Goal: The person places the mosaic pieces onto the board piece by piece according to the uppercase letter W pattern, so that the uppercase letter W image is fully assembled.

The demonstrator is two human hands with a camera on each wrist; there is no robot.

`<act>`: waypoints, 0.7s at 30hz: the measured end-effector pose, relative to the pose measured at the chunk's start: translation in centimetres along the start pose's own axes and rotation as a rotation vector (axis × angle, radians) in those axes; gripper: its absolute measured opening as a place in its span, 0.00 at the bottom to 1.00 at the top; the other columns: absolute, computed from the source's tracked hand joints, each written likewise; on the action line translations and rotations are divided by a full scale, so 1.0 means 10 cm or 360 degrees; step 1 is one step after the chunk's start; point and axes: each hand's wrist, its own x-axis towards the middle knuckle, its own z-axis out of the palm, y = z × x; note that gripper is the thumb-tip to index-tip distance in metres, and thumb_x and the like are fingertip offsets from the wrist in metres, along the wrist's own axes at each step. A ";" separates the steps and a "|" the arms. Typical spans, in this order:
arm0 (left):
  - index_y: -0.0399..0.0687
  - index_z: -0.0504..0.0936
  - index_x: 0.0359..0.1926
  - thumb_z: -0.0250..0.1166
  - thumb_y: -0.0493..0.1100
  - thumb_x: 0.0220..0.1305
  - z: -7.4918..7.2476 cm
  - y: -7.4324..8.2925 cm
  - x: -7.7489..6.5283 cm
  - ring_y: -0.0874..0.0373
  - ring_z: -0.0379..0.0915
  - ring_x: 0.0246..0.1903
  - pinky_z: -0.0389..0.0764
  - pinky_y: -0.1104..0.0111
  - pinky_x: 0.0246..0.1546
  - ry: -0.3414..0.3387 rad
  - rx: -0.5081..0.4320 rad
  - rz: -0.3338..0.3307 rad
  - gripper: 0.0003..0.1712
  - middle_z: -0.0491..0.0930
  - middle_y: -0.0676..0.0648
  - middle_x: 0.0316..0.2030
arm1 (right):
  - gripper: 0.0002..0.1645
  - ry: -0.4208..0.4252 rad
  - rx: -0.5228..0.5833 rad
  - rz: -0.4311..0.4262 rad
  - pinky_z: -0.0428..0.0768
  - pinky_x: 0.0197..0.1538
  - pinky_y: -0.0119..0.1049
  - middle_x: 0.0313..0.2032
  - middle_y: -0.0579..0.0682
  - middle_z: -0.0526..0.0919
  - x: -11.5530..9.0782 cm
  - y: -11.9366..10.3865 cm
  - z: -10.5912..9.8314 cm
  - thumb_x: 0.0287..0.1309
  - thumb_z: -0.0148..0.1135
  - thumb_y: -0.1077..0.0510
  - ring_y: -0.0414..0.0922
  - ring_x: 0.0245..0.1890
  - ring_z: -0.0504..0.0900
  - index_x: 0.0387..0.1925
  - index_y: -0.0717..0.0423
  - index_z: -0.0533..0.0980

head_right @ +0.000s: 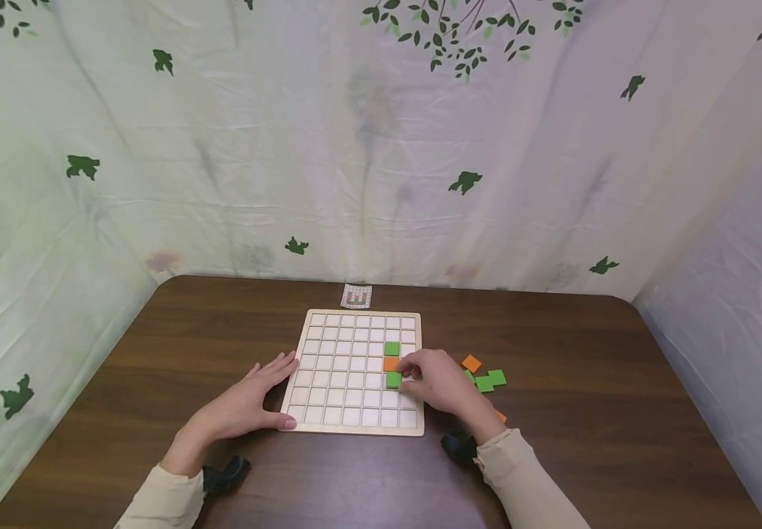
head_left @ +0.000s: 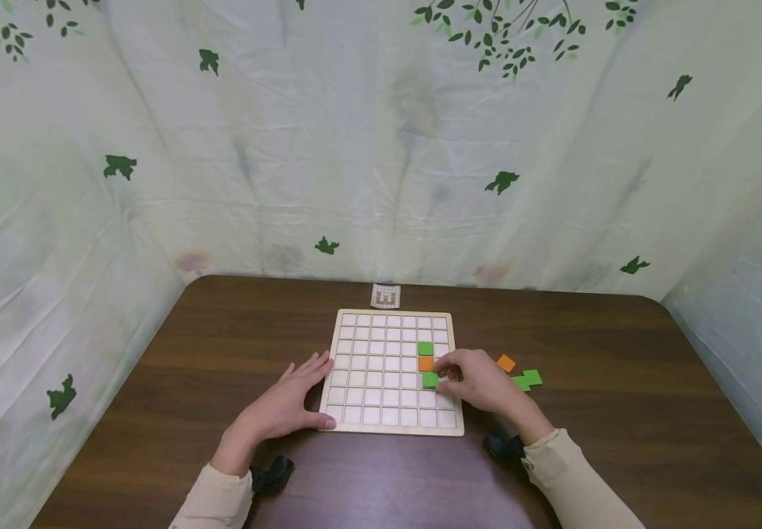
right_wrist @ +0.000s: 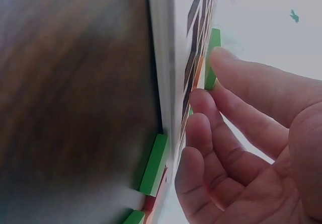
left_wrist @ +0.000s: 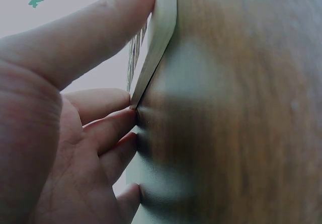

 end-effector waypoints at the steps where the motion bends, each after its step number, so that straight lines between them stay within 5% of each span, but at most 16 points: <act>1: 0.34 0.58 0.76 0.78 0.55 0.53 0.00 0.00 0.00 0.41 0.43 0.77 0.40 0.40 0.74 0.0000 0.0001 -0.0003 0.58 0.51 0.38 0.77 | 0.11 0.0000 -0.0007 0.0001 0.77 0.37 0.34 0.32 0.39 0.81 0.00 0.00 0.00 0.56 0.73 0.60 0.39 0.32 0.75 0.42 0.54 0.85; 21: 0.34 0.58 0.75 0.78 0.55 0.53 -0.01 0.01 -0.01 0.39 0.43 0.76 0.41 0.40 0.73 0.0005 -0.0002 0.0004 0.58 0.51 0.37 0.77 | 0.12 0.0013 -0.0089 0.0063 0.79 0.40 0.36 0.34 0.40 0.83 0.05 -0.06 0.04 0.53 0.75 0.61 0.38 0.33 0.76 0.41 0.53 0.86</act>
